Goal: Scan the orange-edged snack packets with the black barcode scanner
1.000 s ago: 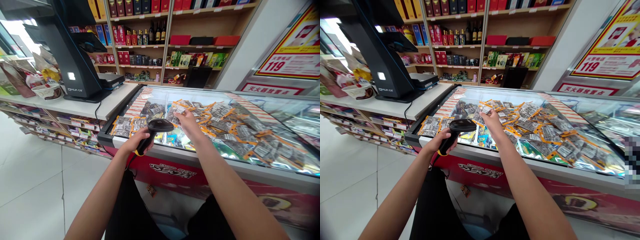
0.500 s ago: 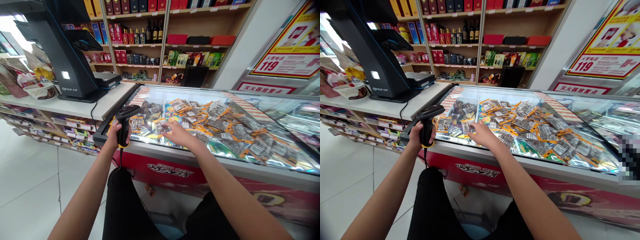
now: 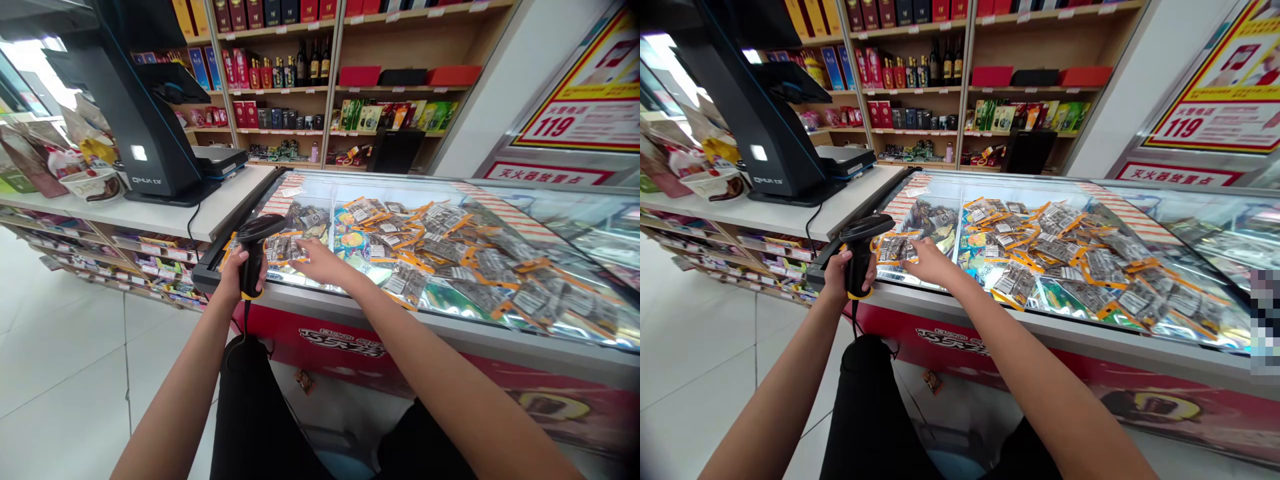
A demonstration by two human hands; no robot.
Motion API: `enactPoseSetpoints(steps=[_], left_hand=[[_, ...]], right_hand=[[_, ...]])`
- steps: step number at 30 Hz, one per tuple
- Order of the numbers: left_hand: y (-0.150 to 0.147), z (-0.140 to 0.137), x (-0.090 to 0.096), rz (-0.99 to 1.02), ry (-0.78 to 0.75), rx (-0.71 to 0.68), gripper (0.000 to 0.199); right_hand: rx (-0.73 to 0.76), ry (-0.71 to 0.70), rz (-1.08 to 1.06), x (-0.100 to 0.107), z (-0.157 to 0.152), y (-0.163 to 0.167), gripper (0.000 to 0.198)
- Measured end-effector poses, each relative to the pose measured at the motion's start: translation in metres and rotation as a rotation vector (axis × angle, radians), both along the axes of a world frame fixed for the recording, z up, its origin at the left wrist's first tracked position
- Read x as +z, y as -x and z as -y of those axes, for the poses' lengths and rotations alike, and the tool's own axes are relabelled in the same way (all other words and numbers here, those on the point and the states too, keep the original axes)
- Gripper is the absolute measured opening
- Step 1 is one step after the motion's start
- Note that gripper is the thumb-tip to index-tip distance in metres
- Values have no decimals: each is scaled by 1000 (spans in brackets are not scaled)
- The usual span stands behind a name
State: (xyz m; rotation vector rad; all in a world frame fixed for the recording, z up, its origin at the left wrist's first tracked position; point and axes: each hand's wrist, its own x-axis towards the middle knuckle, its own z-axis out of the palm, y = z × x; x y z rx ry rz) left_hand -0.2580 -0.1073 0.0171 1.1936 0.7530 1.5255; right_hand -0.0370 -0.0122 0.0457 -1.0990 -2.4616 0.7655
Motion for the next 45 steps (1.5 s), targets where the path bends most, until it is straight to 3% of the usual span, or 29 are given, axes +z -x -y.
enactPoseSetpoints(steps=[3, 7, 9, 12, 15, 22, 23, 27, 31, 40, 45], left_hand=[[0, -1, -2, 8, -20, -32, 51], [1, -1, -5, 16, 4, -49, 54], [2, 0, -6, 10, 7, -58, 55], [2, 0, -6, -6, -2, -60, 56], [1, -1, -6, -24, -17, -59, 53], [-2, -2, -6, 35, -2, -50, 57], [-3, -2, -6, 47, -1, -45, 58], [-2, -2, -7, 81, -2, -76, 62], [0, -2, -8, 50, -12, -114, 59], [1, -1, -11, -36, -17, -120, 57], [1, -1, -13, 16, -28, -115, 55]], right_hand=[[-143, -105, -101, 8, -34, -26, 43], [-541, -297, -200, 19, -92, -75, 31], [-607, -274, -199, 21, -112, -92, 26], [-617, -241, -184, 22, -123, -100, 41], [-609, -208, -178, 25, -117, -96, 46], [-582, -110, -293, 26, -79, -70, 27], [-554, -54, -343, 23, -69, -63, 27], [-337, 412, -660, 12, -26, -34, 30], [-293, 619, -714, 6, 3, -16, 24], [-375, 656, -725, 3, 6, -8, 32], [-402, 500, -608, 6, 2, -14, 36]])
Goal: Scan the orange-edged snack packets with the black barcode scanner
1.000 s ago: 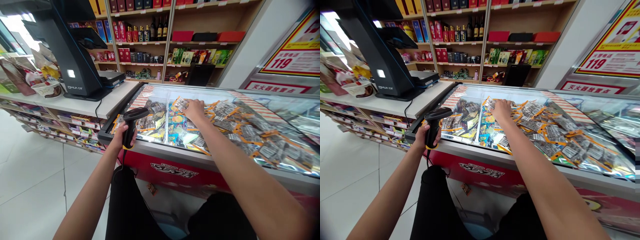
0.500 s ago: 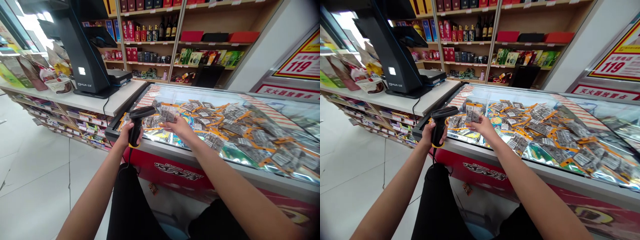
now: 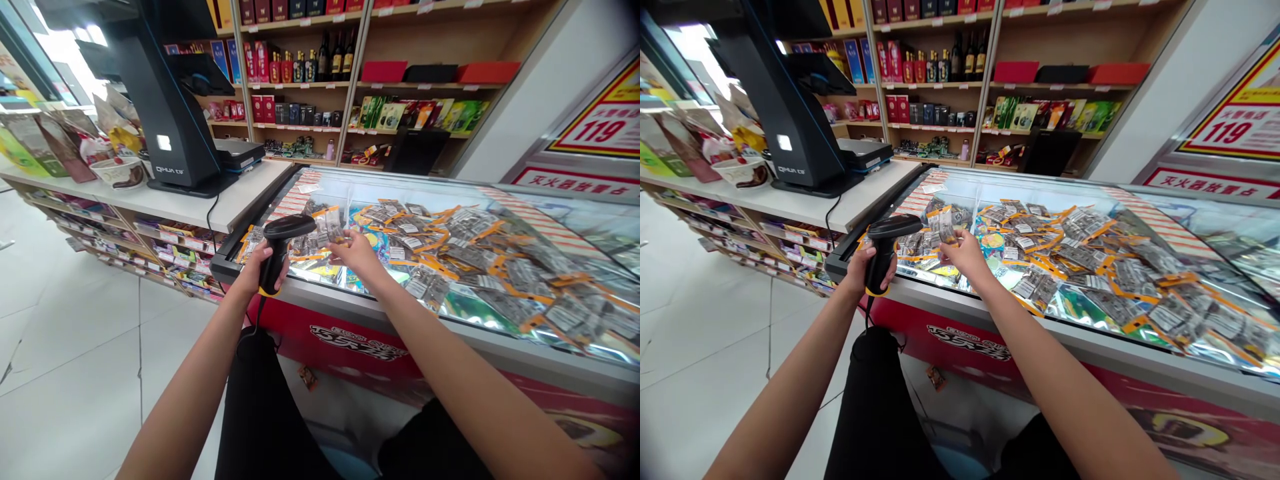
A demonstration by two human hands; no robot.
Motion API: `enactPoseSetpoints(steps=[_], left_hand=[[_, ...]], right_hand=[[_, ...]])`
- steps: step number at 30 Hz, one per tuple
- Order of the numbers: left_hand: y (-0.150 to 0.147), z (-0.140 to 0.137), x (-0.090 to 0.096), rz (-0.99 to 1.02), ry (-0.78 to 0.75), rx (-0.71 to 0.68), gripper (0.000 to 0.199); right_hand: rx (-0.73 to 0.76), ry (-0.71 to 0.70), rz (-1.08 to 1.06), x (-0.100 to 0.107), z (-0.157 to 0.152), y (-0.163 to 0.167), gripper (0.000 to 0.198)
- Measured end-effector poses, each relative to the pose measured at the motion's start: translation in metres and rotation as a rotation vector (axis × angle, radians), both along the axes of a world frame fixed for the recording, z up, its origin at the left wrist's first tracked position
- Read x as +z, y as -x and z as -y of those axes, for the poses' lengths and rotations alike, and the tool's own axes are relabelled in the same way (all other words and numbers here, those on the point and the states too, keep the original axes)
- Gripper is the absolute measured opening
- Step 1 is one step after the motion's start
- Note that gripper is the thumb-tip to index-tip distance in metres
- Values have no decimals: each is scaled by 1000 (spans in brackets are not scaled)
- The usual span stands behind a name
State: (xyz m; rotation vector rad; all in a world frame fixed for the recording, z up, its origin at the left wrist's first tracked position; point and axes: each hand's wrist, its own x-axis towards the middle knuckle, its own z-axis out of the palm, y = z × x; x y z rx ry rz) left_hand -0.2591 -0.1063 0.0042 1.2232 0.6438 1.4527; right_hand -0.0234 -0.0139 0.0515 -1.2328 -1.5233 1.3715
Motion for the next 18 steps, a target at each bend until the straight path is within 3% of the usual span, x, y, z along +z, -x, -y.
enactPoseSetpoints(steps=[2, 5, 7, 9, 12, 14, 16, 18], left_hand=[[0, 0, 0, 17, 18, -9, 56], [1, 0, -1, 10, 22, -19, 57], [1, 0, 0, -9, 6, -17, 57], [2, 0, 0, -18, -4, -6, 57], [2, 0, 0, -17, -2, -1, 59], [3, -1, 0, -23, 2, -21, 60], [3, -2, 0, -26, 2, -37, 59], [2, -2, 0, -22, 4, -29, 56]], right_hand=[[40, -137, 162, 2, -2, 0, 35], [119, -421, 580, 4, -1, 3, 20], [140, -532, 843, 7, 1, 5, 25], [143, -547, 1004, 11, 2, 4, 39], [86, -515, 1092, 21, -9, -10, 66], [-1, -521, 1065, 28, -26, -25, 73], [-142, -585, 1005, 33, -49, -43, 63], [-254, -681, 999, 33, -77, -58, 36]])
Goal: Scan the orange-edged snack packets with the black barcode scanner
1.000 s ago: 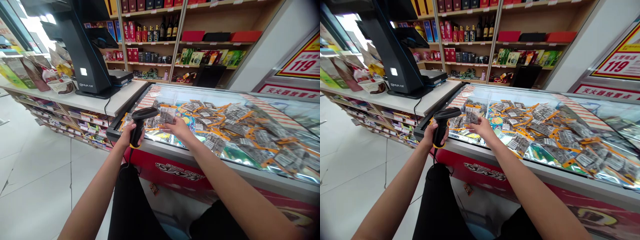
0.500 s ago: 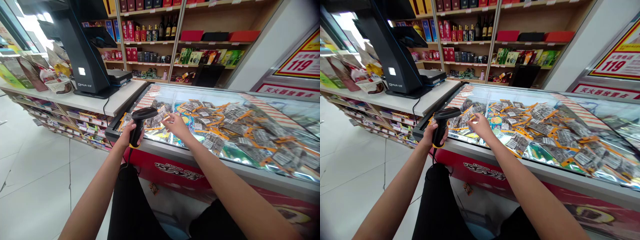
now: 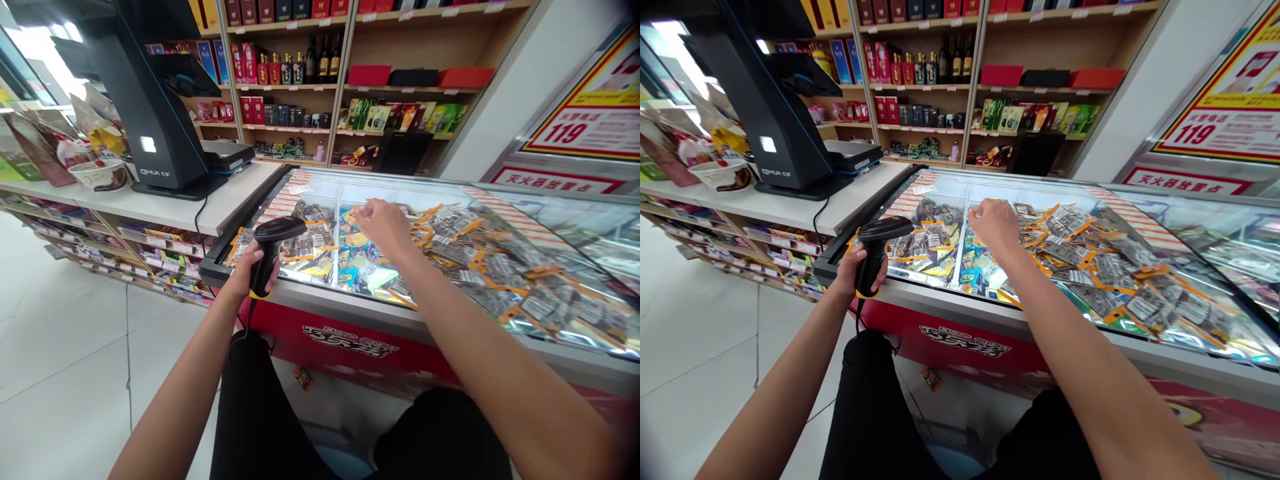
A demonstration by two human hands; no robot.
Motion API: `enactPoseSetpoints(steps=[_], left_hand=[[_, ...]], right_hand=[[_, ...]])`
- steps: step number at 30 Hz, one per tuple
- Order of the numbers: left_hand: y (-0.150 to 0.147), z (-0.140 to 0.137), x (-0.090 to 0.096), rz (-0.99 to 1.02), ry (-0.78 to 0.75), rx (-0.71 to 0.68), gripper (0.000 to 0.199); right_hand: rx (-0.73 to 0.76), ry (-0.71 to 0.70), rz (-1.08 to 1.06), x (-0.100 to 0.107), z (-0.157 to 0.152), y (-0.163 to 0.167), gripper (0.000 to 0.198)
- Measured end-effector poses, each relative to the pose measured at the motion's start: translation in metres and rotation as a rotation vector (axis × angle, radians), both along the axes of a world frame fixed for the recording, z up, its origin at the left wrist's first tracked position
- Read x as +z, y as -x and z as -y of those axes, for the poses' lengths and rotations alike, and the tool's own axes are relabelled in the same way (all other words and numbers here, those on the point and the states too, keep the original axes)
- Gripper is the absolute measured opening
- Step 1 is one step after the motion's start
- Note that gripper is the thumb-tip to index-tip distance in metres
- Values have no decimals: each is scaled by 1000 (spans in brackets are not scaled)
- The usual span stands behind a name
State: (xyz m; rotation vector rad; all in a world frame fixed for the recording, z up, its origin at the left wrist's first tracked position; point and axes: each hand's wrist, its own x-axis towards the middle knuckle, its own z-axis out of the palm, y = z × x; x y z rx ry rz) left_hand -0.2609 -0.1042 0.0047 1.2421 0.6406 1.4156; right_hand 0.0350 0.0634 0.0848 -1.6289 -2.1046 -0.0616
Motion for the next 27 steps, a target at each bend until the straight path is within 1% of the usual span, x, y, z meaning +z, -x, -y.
enactPoseSetpoints(steps=[1, 3, 4, 6, 9, 12, 14, 16, 18, 21, 23, 25, 27], left_hand=[[-1, 0, 0, 6, 3, 12, 54], [-2, 0, 0, 15, 13, 29, 54], [-3, 0, -1, 19, 17, 33, 55], [-3, 1, -1, 19, 23, 28, 56], [-3, 1, 0, 2, 25, 12, 55], [-2, 2, 2, -11, 25, 14, 52], [-2, 2, 3, -25, 16, 17, 51], [-2, 2, 3, -38, 3, 11, 51], [-2, 1, 2, -46, -10, 6, 52], [0, 1, 3, -76, -13, -17, 52], [1, 1, 4, -118, -3, -54, 50], [1, 1, 5, -152, 10, -71, 50], [2, 1, 5, -172, 29, -70, 52]], right_hand=[[-16, -14, 32, -1, -14, -6, 33], [-35, 69, 94, -5, -40, -15, 41], [-38, 120, 94, -7, -50, -17, 43], [-45, 172, 54, -11, -64, -18, 44], [-78, 179, 5, -15, -69, -14, 46], [-53, 152, -78, -15, -60, -9, 43], [8, 139, -244, -13, -50, -4, 38], [73, 178, -485, -11, -38, 2, 35], [139, 312, -748, -9, -23, 10, 33], [238, 604, -1089, -8, 1, 25, 32], [261, 721, -1268, -9, 16, 37, 29], [278, 755, -1408, -12, 27, 48, 23], [315, 743, -1498, -16, 35, 58, 20]])
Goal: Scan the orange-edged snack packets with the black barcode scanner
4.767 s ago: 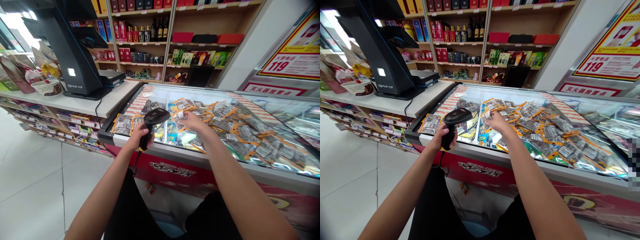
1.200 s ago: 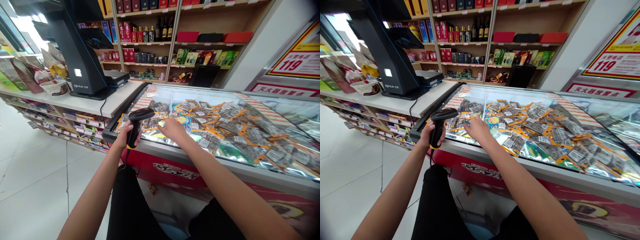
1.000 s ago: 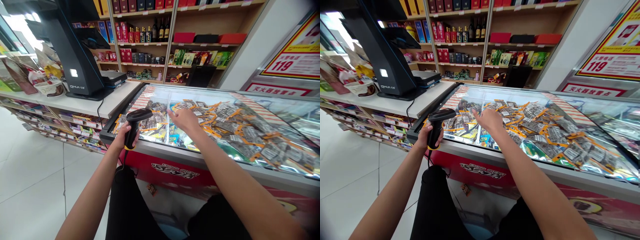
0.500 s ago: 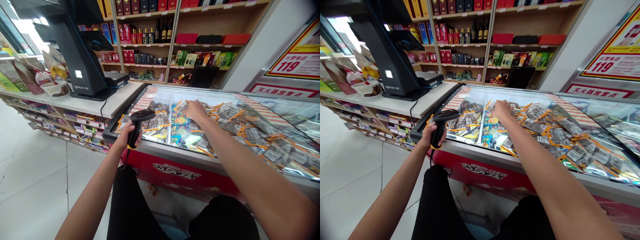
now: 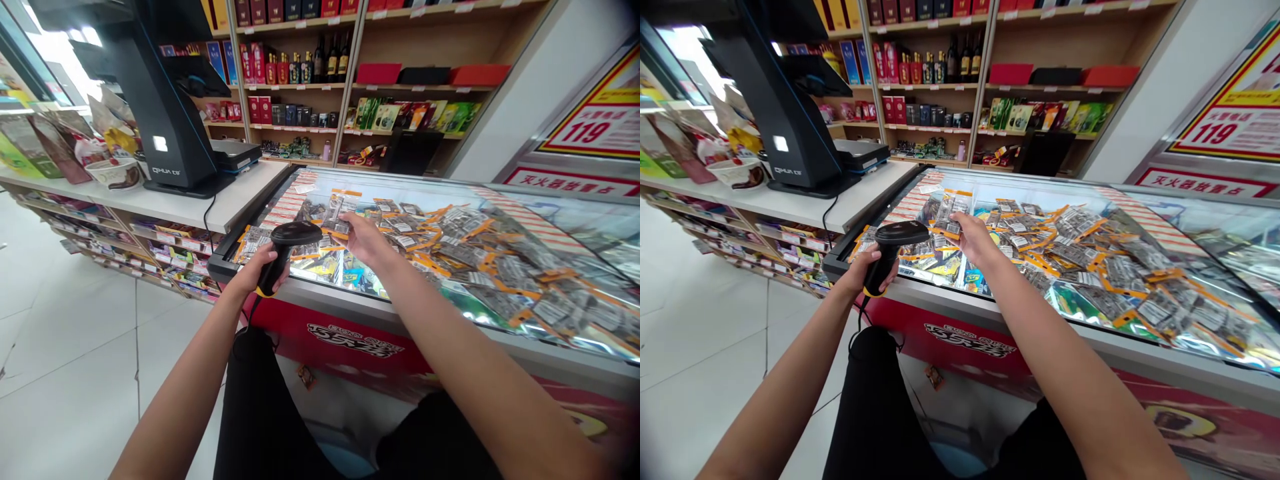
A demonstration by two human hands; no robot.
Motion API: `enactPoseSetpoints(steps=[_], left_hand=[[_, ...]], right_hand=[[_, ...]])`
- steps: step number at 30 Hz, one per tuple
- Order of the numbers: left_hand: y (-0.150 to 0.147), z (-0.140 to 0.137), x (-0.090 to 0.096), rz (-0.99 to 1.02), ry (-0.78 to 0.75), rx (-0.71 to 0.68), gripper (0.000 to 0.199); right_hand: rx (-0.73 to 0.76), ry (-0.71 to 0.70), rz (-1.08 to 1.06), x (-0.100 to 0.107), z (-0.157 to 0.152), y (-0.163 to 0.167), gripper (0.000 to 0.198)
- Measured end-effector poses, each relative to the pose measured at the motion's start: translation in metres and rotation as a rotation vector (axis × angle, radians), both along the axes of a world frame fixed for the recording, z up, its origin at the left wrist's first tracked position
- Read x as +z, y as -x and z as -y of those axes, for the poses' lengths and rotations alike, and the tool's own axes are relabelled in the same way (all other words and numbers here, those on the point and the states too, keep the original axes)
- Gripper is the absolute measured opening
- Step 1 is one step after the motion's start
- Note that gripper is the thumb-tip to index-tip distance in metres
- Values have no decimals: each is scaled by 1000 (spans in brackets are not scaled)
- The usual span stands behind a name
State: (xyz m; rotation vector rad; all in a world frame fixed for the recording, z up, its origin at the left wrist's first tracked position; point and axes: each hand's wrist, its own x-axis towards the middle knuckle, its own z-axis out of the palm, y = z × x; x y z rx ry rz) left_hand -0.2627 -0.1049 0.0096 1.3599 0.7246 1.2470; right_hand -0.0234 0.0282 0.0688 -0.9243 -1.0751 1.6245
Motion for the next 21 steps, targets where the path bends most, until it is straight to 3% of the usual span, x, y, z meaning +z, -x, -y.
enactPoseSetpoints(steps=[3, 11, 18, 21], left_hand=[[0, 0, 0, -30, 46, -4, 54], [-1, 1, 3, -53, 74, -38, 49], [-1, -2, 0, -27, 47, -33, 51], [-1, 0, 0, -4, 31, -11, 52]], right_hand=[[-15, -40, -33, -6, 7, 11, 22], [-4, -120, 143, -16, 7, 14, 19], [-71, -319, 436, -21, -1, 9, 31], [-32, -334, 529, -20, 0, 10, 35]])
